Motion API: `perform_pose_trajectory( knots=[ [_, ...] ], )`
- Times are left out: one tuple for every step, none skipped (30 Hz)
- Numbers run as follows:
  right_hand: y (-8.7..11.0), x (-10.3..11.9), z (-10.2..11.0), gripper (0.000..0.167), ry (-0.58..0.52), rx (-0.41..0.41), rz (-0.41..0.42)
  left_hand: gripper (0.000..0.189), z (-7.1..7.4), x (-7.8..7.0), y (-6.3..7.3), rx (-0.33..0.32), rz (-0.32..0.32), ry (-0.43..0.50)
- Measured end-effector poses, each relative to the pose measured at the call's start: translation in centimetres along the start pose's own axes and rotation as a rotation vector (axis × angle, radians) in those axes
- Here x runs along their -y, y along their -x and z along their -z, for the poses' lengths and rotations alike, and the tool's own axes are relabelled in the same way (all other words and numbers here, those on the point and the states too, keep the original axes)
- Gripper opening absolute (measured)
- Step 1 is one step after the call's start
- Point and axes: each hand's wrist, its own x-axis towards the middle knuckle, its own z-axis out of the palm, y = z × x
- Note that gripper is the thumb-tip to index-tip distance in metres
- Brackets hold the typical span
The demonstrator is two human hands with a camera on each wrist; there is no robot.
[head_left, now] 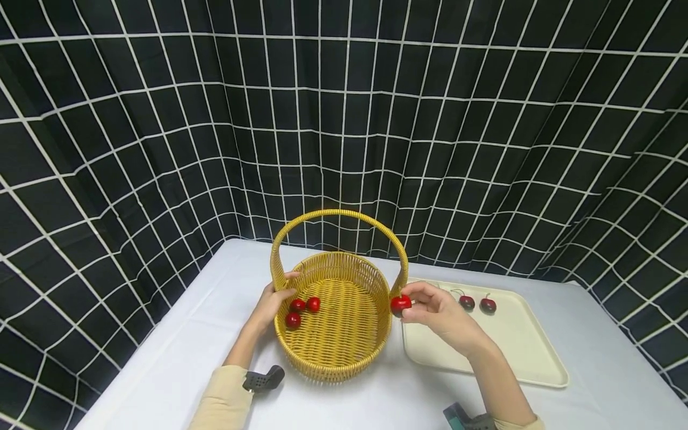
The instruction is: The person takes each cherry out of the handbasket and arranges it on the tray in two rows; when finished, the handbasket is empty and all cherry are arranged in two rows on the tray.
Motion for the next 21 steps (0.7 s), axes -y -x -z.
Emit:
perform_pose_trajectory(
  knots=[
    [0.1, 0.0, 0.3, 0.028, -0.014, -0.005, 0.018, 0.045, 0.0, 0.0, 0.0, 0.003, 0.003, 0.001],
    [0.2, 0.0, 0.7, 0.025, -0.030, -0.006, 0.041, 0.045, 0.0, 0.1, 0.0, 0.003, 0.007, 0.002],
    [0.3, -0.1, 1.0, 0.024, -0.055, -0.007, 0.065, 0.045, -0.1, 0.1, 0.1, 0.003, 0.008, 0.003],
    [0.4, -0.1, 1.3, 0.024, -0.081, -0.005, 0.092, 0.045, -0.1, 0.1, 0.1, 0.000, 0.009, 0.001],
    [0.5, -0.2, 1.6, 0.026, -0.110, -0.001, 0.124, 0.045, 0.0, 0.1, 0.1, -0.002, 0.008, 0.000],
    [0.6, -0.3, 1.8, 0.027, -0.143, -0.001, 0.150, 0.045, 0.0, 0.1, 0.1, -0.004, 0.007, -0.002],
    [0.6, -0.3, 2.1, 0.029, -0.174, -0.001, 0.174, 0.044, 0.0, 0.1, 0.0, -0.003, 0.006, -0.005],
    [0.6, -0.4, 2.2, 0.029, -0.201, -0.007, 0.188, 0.044, 0.1, 0.0, 0.0, -0.002, 0.006, -0.005],
    [0.6, -0.5, 2.4, 0.030, -0.225, -0.017, 0.192, 0.044, 0.1, 0.0, 0.0, 0.001, 0.004, -0.005],
    [0.6, -0.5, 2.5, 0.030, -0.245, -0.032, 0.187, 0.044, 0.2, 0.0, 0.0, 0.003, 0.004, -0.005],
    [0.6, -0.6, 2.6, 0.028, -0.257, -0.054, 0.172, 0.044, 0.2, -0.1, 0.0, 0.006, 0.003, -0.003],
    [0.5, -0.8, 2.6, 0.027, -0.271, -0.079, 0.151, 0.044, 0.2, -0.1, 0.0, 0.010, 0.004, -0.001],
    [0.5, -0.9, 2.7, 0.026, -0.281, -0.106, 0.126, 0.044, 0.2, -0.1, 0.0, 0.012, 0.004, 0.000],
    [0.4, -1.1, 2.8, 0.024, -0.288, -0.133, 0.099, 0.045, 0.2, -0.1, 0.0, 0.013, 0.005, 0.001],
    [0.3, -1.3, 2.9, 0.023, -0.296, -0.159, 0.073, 0.045, 0.2, -0.1, 0.0, 0.013, 0.004, 0.002],
    [0.3, -1.6, 3.1, 0.022, -0.305, -0.184, 0.047, 0.045, 0.2, -0.1, 0.0, 0.013, 0.004, 0.002],
    [0.2, -1.8, 3.2, 0.021, -0.308, -0.207, 0.023, 0.045, 0.3, -0.1, 0.1, 0.014, 0.004, 0.002],
    [0.1, -2.2, 3.4, 0.021, -0.313, -0.225, 0.002, 0.044, 0.3, -0.1, 0.1, 0.016, 0.005, 0.002],
    [0.1, -2.5, 3.6, 0.020, -0.318, -0.239, -0.017, 0.044, 0.2, -0.1, 0.1, 0.016, 0.004, 0.003],
    [0.0, -2.8, 3.8, 0.020, -0.320, -0.246, -0.034, 0.044, 0.2, 0.0, 0.1, 0.016, 0.003, 0.006],
    [-0.1, -3.2, 4.0, 0.020, -0.322, -0.250, -0.050, 0.044, 0.2, 0.0, 0.1, 0.016, 0.002, 0.010]
  ],
)
